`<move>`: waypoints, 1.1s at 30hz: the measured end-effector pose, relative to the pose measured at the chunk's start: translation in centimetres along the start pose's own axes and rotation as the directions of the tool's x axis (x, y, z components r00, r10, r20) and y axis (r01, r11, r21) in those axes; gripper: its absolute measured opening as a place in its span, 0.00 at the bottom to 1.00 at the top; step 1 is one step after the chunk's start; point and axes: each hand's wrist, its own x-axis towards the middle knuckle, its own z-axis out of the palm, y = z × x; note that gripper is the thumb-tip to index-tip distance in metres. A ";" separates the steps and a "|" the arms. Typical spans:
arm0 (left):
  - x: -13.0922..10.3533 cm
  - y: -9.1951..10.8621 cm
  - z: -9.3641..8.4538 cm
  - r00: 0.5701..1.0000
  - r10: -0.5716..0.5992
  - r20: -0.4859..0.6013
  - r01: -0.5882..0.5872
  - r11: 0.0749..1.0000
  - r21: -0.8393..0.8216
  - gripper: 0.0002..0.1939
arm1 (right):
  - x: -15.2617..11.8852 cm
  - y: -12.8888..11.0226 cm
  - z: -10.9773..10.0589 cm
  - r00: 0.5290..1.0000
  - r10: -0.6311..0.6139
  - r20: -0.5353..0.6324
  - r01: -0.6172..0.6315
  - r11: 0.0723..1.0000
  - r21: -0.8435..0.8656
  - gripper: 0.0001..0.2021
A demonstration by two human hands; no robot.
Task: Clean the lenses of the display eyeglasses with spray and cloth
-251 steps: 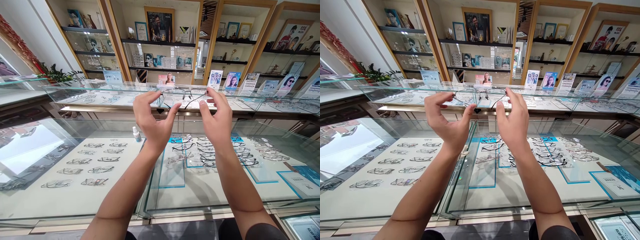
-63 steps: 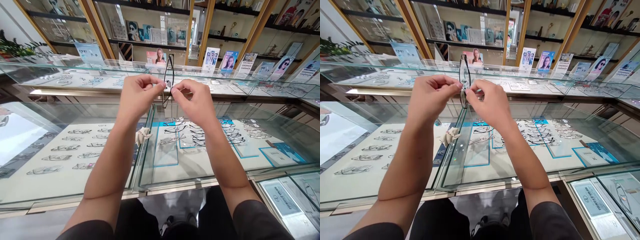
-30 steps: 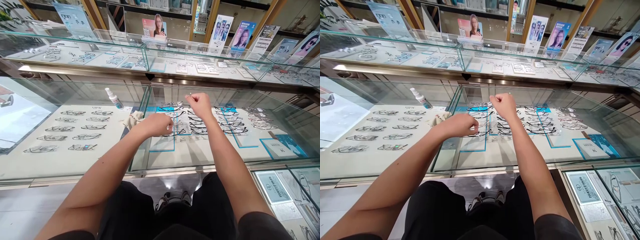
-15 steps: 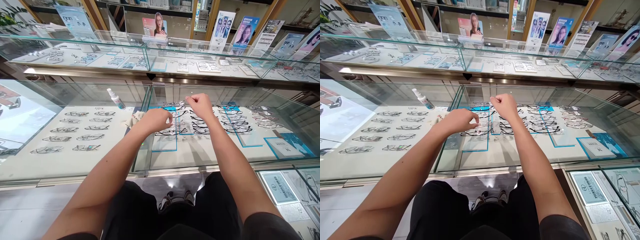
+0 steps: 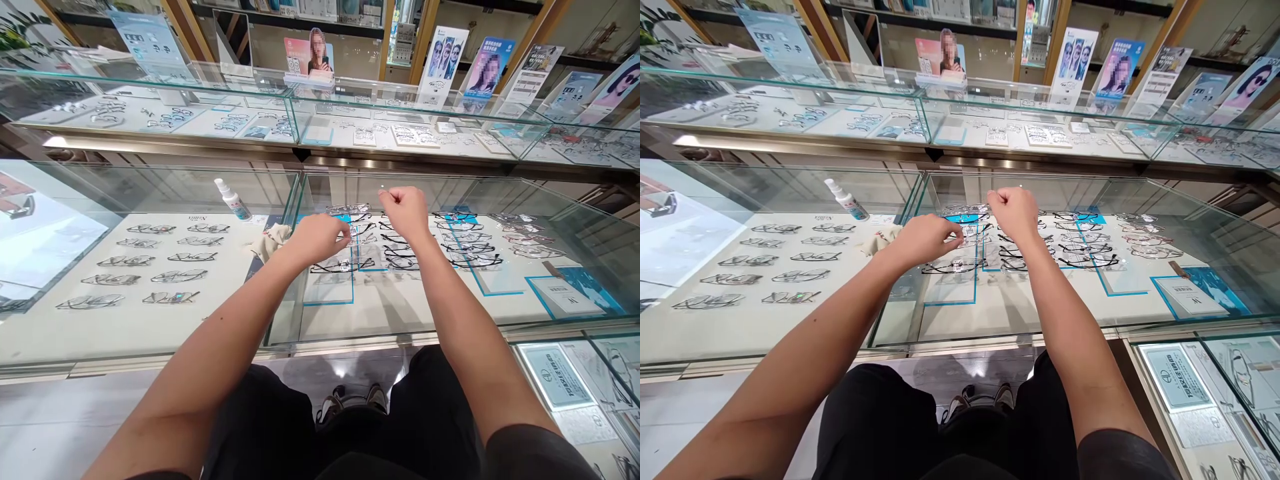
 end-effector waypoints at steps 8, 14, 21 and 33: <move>1.1 -1.4 -0.8 0.903 -0.367 -0.225 -0.026 0.476 -0.879 0.14 | -0.4 -0.7 0.4 0.998 0.036 0.059 -0.053 0.946 0.319 0.18; 1.3 -1.0 -0.2 0.868 -0.420 -0.266 -0.157 0.277 -0.948 0.17 | -2.2 -2.6 2.3 0.967 -0.019 0.256 -0.086 0.915 0.394 0.15; 1.2 -0.4 0.5 0.907 -0.331 -0.262 -0.189 0.235 -0.953 0.21 | -2.1 -2.2 2.4 0.964 0.024 0.264 -0.153 0.863 0.481 0.18; 1.2 -0.3 1.0 0.934 -0.240 -0.264 -0.192 0.288 -0.938 0.21 | -2.1 -2.6 2.2 0.988 0.000 0.151 -0.078 0.858 0.508 0.14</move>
